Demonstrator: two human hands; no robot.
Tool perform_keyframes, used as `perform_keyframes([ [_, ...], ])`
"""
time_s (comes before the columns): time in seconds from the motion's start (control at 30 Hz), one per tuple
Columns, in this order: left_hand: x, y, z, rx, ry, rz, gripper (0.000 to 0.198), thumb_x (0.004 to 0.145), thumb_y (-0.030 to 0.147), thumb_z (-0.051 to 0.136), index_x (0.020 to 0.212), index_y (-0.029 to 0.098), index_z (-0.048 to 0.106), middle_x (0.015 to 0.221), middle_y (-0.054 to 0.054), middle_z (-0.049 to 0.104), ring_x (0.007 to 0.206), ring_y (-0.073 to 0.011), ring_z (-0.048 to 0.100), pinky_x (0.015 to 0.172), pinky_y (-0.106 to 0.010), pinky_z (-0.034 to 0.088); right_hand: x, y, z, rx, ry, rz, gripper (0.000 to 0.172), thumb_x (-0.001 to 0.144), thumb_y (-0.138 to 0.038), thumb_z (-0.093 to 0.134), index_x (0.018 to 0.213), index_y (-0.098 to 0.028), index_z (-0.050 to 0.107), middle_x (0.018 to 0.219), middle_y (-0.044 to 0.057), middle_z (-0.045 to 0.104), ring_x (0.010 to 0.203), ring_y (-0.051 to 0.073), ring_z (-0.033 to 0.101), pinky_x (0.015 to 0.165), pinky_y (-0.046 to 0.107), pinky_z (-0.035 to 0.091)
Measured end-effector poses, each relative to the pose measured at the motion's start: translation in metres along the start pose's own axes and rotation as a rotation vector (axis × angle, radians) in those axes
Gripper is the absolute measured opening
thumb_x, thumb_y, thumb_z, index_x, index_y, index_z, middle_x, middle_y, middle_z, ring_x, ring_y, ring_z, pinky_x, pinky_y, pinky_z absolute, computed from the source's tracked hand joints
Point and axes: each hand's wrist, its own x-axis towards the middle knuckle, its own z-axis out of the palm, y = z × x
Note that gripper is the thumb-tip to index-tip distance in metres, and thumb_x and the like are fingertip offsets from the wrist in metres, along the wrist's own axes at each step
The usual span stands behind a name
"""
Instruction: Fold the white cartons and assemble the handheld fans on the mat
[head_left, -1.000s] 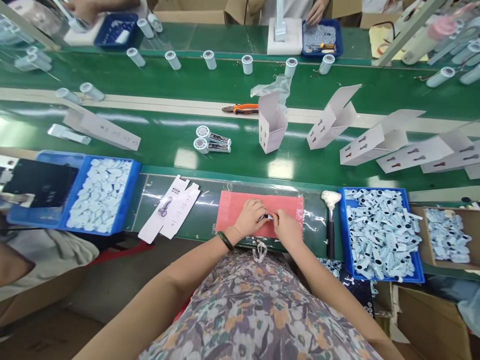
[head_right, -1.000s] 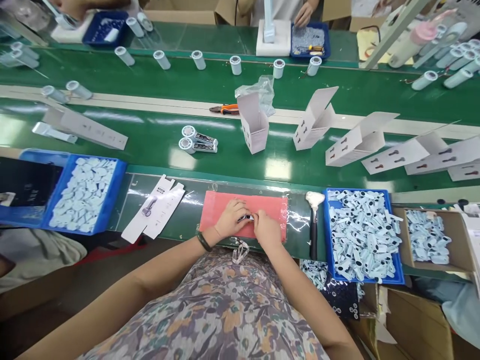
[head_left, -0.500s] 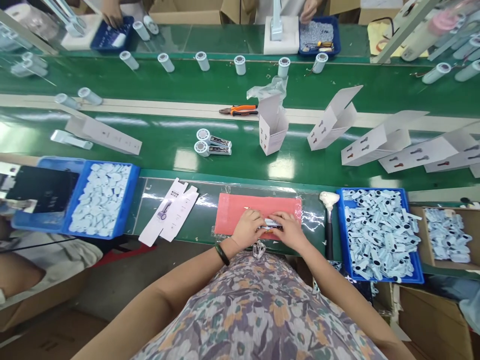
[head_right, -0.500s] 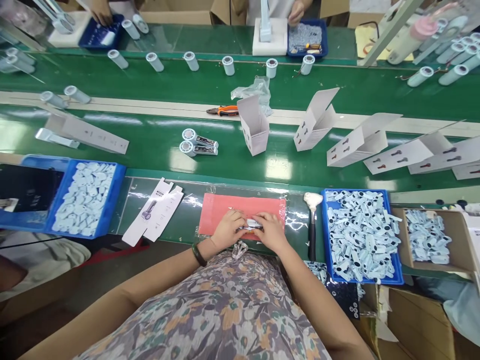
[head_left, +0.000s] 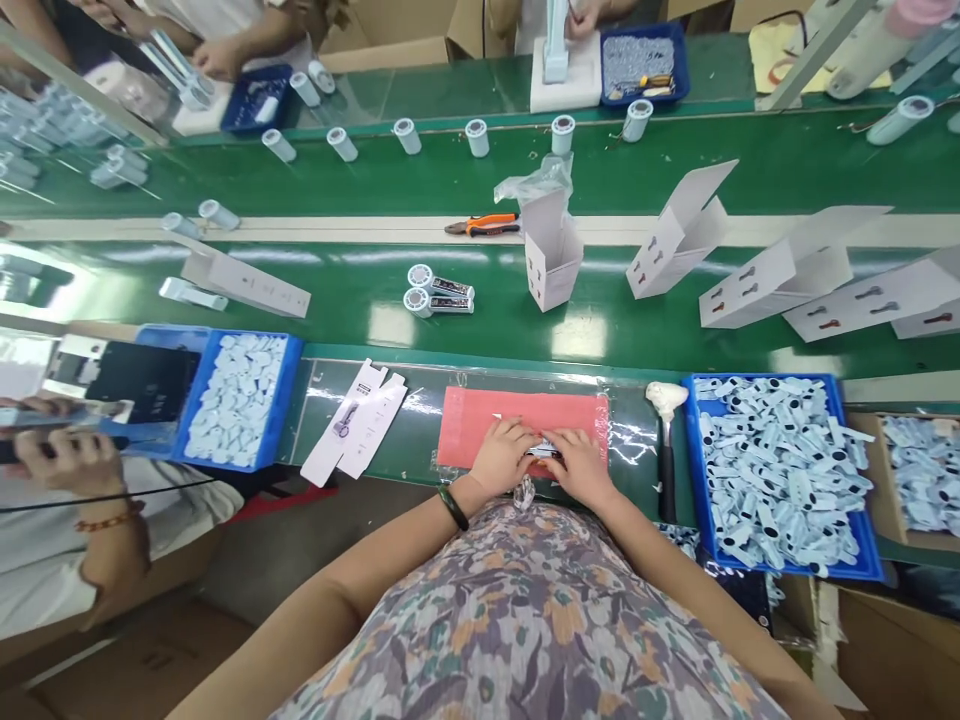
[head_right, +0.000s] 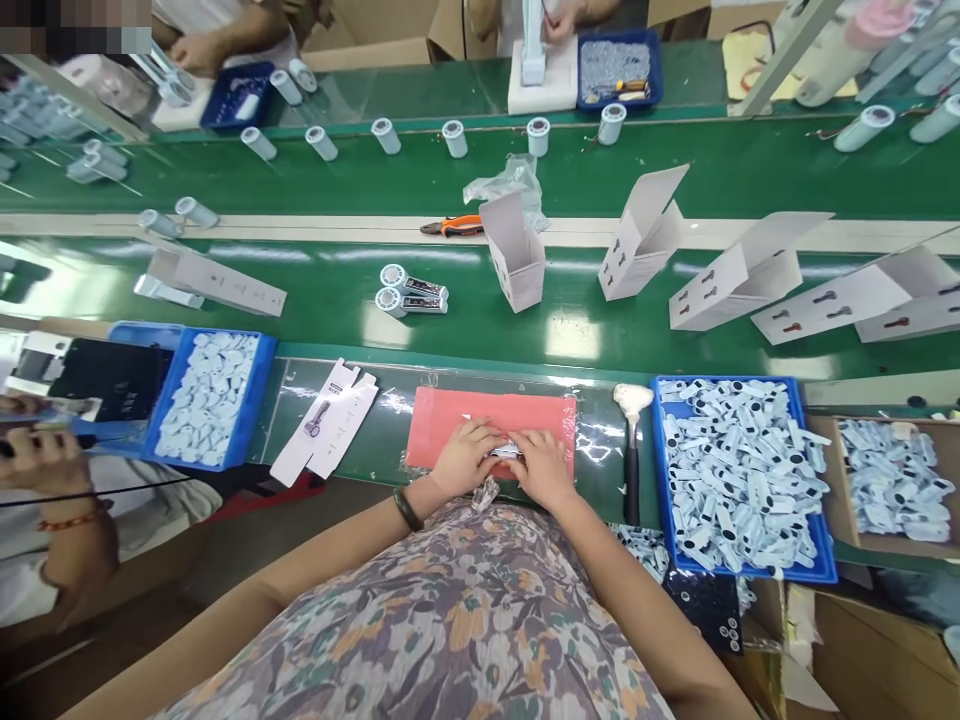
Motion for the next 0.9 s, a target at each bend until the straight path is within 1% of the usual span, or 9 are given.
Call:
perform_keyframes([
  [0.1,0.002,0.005,-0.003,0.043,-0.024,-0.036,0.029,0.098,0.021,0.055,0.122,0.024,0.073,0.128,-0.011,0.072,0.134,-0.0330,0.053,0.117,-0.062,0.040,0.000,-0.002,0.003,-0.026,0.015,0.005,0.041,0.100,-0.027,0.053,0.139,-0.029,0.064,0.135,0.010,0.067,0.120,0.032,0.054,0.098,0.046,0.042],
  [0.23,0.006,0.012,-0.011,0.108,-0.103,-0.060,0.030,0.100,0.024,0.055,0.125,0.024,0.071,0.129,-0.010,0.072,0.136,-0.0321,0.052,0.117,-0.060,0.039,0.002,-0.002,0.007,-0.048,0.021,0.025,0.040,0.101,-0.028,0.050,0.138,-0.028,0.065,0.133,0.011,0.067,0.119,0.032,0.053,0.098,0.045,0.041],
  [0.33,0.007,0.013,-0.017,0.192,-0.154,-0.037,0.032,0.102,0.027,0.053,0.132,0.026,0.066,0.133,-0.009,0.070,0.140,-0.0313,0.049,0.119,-0.062,0.035,0.002,-0.003,0.008,-0.061,0.003,0.024,0.042,0.102,-0.028,0.048,0.141,-0.026,0.063,0.134,0.012,0.066,0.120,0.031,0.053,0.100,0.044,0.040],
  [0.4,0.007,0.012,-0.019,0.244,-0.170,0.010,0.033,0.103,0.030,0.051,0.132,0.024,0.065,0.133,-0.011,0.070,0.137,-0.0307,0.052,0.120,-0.059,0.035,0.001,-0.004,0.008,-0.076,0.004,0.020,0.043,0.102,-0.029,0.048,0.142,-0.025,0.061,0.136,0.013,0.065,0.122,0.032,0.052,0.100,0.044,0.040],
  [0.5,0.008,0.009,-0.017,0.265,-0.175,0.070,0.031,0.103,0.028,0.050,0.126,0.019,0.068,0.127,-0.013,0.071,0.124,-0.0283,0.060,0.116,-0.052,0.040,-0.001,-0.008,0.009,-0.091,0.026,0.032,0.042,0.103,-0.028,0.047,0.142,-0.025,0.061,0.139,0.013,0.063,0.123,0.032,0.051,0.101,0.044,0.039],
  [0.57,0.010,0.007,-0.015,0.245,-0.163,0.074,0.028,0.102,0.025,0.051,0.122,0.018,0.069,0.123,-0.012,0.072,0.118,-0.0273,0.062,0.114,-0.050,0.042,-0.002,-0.010,0.010,-0.091,0.027,0.048,0.042,0.103,-0.028,0.047,0.142,-0.025,0.061,0.140,0.013,0.063,0.123,0.032,0.051,0.102,0.044,0.039],
  [0.7,0.016,0.005,-0.014,0.211,-0.147,0.068,0.026,0.100,0.023,0.054,0.120,0.019,0.070,0.117,-0.012,0.072,0.115,-0.0279,0.062,0.112,-0.050,0.042,0.000,-0.010,0.012,-0.093,0.013,0.073,0.043,0.103,-0.028,0.048,0.143,-0.023,0.060,0.140,0.013,0.062,0.124,0.032,0.050,0.102,0.045,0.040],
  [0.8,0.017,0.006,-0.014,0.214,-0.154,0.066,0.026,0.099,0.024,0.055,0.120,0.020,0.070,0.115,-0.012,0.072,0.113,-0.0283,0.061,0.109,-0.049,0.043,0.003,-0.007,0.011,-0.082,0.021,0.083,0.042,0.102,-0.026,0.049,0.141,-0.024,0.062,0.137,0.012,0.064,0.122,0.031,0.052,0.102,0.044,0.041],
  [0.9,0.014,0.003,-0.014,0.268,-0.147,0.109,0.028,0.097,0.027,0.062,0.124,0.021,0.067,0.118,-0.012,0.071,0.116,-0.0297,0.059,0.107,-0.049,0.044,0.004,-0.007,0.011,-0.043,0.033,0.069,0.039,0.101,-0.026,0.051,0.138,-0.023,0.065,0.135,0.011,0.066,0.120,0.031,0.055,0.104,0.045,0.043],
])
